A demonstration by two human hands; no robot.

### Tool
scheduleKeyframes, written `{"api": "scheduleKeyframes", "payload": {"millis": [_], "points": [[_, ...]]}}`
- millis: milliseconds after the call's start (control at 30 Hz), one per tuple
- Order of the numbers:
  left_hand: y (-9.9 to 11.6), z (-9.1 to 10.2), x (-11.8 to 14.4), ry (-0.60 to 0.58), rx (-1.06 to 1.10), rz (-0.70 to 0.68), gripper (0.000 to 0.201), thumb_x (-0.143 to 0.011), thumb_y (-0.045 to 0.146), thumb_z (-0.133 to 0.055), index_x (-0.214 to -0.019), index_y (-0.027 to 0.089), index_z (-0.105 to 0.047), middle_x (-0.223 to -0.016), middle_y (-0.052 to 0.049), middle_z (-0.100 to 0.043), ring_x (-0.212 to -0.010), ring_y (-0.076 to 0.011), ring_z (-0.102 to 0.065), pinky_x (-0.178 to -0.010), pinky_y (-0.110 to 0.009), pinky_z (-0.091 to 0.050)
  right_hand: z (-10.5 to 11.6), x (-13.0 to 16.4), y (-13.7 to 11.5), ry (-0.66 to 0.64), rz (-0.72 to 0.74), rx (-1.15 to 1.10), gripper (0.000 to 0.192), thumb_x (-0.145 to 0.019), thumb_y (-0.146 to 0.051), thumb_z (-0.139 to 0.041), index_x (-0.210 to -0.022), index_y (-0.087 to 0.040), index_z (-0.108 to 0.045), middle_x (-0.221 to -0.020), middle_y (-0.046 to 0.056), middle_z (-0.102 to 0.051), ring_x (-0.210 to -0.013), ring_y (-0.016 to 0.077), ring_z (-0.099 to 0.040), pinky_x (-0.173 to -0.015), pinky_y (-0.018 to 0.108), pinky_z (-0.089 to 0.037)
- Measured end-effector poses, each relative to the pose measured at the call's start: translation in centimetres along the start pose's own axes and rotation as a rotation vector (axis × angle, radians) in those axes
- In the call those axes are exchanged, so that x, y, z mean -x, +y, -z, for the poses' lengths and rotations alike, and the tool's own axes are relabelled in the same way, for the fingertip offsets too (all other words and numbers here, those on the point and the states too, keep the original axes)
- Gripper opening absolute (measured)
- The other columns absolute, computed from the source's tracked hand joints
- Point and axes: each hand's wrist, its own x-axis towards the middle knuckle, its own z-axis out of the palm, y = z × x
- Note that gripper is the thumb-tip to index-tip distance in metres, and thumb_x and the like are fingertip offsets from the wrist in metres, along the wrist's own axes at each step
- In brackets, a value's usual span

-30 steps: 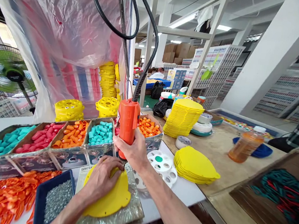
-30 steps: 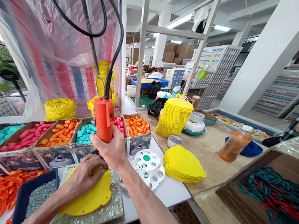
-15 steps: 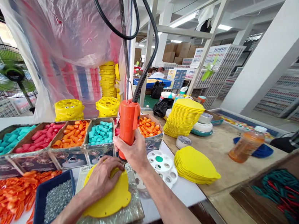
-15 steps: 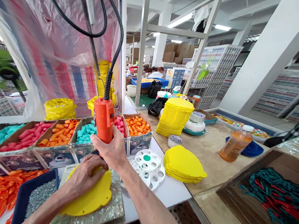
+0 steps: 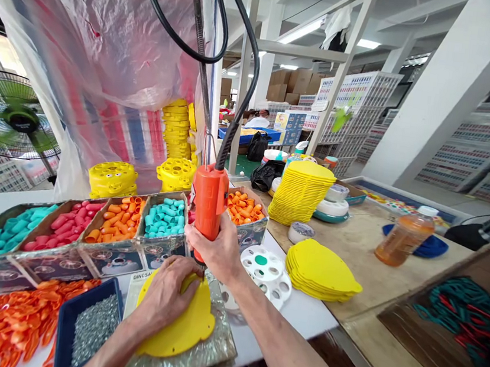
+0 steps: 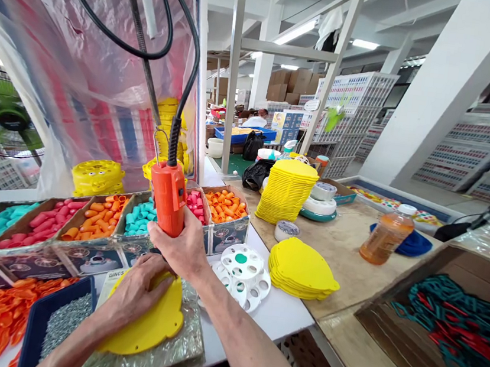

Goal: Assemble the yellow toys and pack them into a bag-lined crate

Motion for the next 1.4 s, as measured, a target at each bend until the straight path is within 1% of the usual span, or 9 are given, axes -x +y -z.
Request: {"api": "scheduleKeyframes", "payload": {"millis": [133,300,467,700,900,1000,1100,1300,1400], "points": [[-0.2,-0.2,0.1,0.010,-0.016,0.013,0.023,-0.084,0.013,-0.052,-0.099,0.023,-0.067,-0.108,-0.005,-0.076,-0.107,-0.0278,-0.063,-0.101,-0.047,-0.045,0.0,0.0,0.3,0.012,0.016,0.028,0.023,-0.076,-0.032,-0.075,-0.084,-0.021,-0.056,-0.067,-0.005,-0.058,-0.054,0.0116,-0.054,-0.051,0.025,-0.048],[-0.3,-0.2,0.0,-0.001,-0.015,0.046,0.024,-0.082,0.012,-0.051,-0.099,0.022,-0.064,-0.105,-0.007,-0.074,-0.107,-0.0292,-0.062,-0.099,-0.047,-0.046,0.0,0.0,0.6,0.012,0.030,0.037,0.021,-0.076,-0.032,-0.075,-0.082,-0.021,-0.057,-0.067,-0.004,-0.059,-0.055,0.0121,-0.053,-0.052,0.025,-0.047],[-0.3,-0.3,-0.1,-0.021,-0.030,0.067,0.023,-0.083,0.012,-0.050,-0.100,0.020,-0.062,-0.109,-0.010,-0.072,-0.114,-0.0317,-0.059,-0.103,-0.050,-0.045,0.0,0.3,0.2,0.042,0.057,0.097,0.021,-0.074,-0.030,-0.075,-0.077,-0.020,-0.056,-0.066,-0.003,-0.059,-0.057,0.0121,-0.052,-0.055,0.026,-0.047],[-0.4,-0.3,0.1,-0.025,-0.032,0.069,0.026,-0.084,0.012,-0.050,-0.105,0.021,-0.062,-0.113,-0.009,-0.073,-0.117,-0.0316,-0.058,-0.103,-0.050,-0.045,0.1,0.5,0.3,0.063,0.073,0.139,0.021,-0.074,-0.031,-0.075,-0.076,-0.021,-0.056,-0.067,-0.002,-0.060,-0.057,0.0126,-0.053,-0.056,0.027,-0.048],[-0.4,-0.3,0.0,-0.014,-0.034,0.058,0.023,-0.085,0.015,-0.051,-0.104,0.019,-0.063,-0.111,-0.011,-0.073,-0.113,-0.0320,-0.060,-0.103,-0.052,-0.046,0.1,0.2,0.5,0.009,0.010,0.055,0.023,-0.074,-0.032,-0.076,-0.081,-0.020,-0.058,-0.069,-0.003,-0.059,-0.057,0.0118,-0.054,-0.055,0.026,-0.048],[-0.3,-0.3,-0.1,-0.001,-0.040,0.066,0.025,-0.083,0.015,-0.051,-0.104,0.018,-0.065,-0.111,-0.012,-0.073,-0.114,-0.0331,-0.061,-0.103,-0.053,-0.047,-0.1,0.0,0.2,-0.019,-0.006,0.023,0.022,-0.074,-0.032,-0.076,-0.079,-0.021,-0.057,-0.065,-0.005,-0.056,-0.054,0.0112,-0.051,-0.052,0.025,-0.046],[-0.2,-0.2,-0.1,0.010,-0.038,0.055,0.028,-0.083,0.015,-0.052,-0.107,0.019,-0.066,-0.113,-0.012,-0.073,-0.116,-0.0330,-0.061,-0.104,-0.053,-0.048,-0.2,0.1,0.0,-0.019,-0.017,0.030,0.021,-0.073,-0.031,-0.075,-0.076,-0.021,-0.057,-0.064,-0.004,-0.055,-0.054,0.0116,-0.051,-0.051,0.026,-0.047],[-0.2,-0.1,0.1,0.033,-0.045,0.049,0.026,-0.083,0.016,-0.054,-0.104,0.022,-0.067,-0.109,-0.008,-0.076,-0.112,-0.0311,-0.064,-0.100,-0.050,-0.051,0.1,0.0,-0.1,0.011,-0.012,0.005,0.025,-0.075,-0.033,-0.077,-0.085,-0.022,-0.057,-0.066,-0.005,-0.057,-0.055,0.0112,-0.051,-0.052,0.025,-0.047],[-0.1,0.0,0.1,0.034,-0.031,0.014,0.029,-0.083,0.014,-0.053,-0.107,0.024,-0.067,-0.110,-0.006,-0.076,-0.112,-0.0286,-0.065,-0.102,-0.048,-0.050,0.4,-0.3,-0.8,-0.014,-0.007,-0.006,0.027,-0.076,-0.036,-0.078,-0.085,-0.021,-0.058,-0.066,-0.005,-0.057,-0.055,0.0109,-0.052,-0.053,0.025,-0.047]]}}
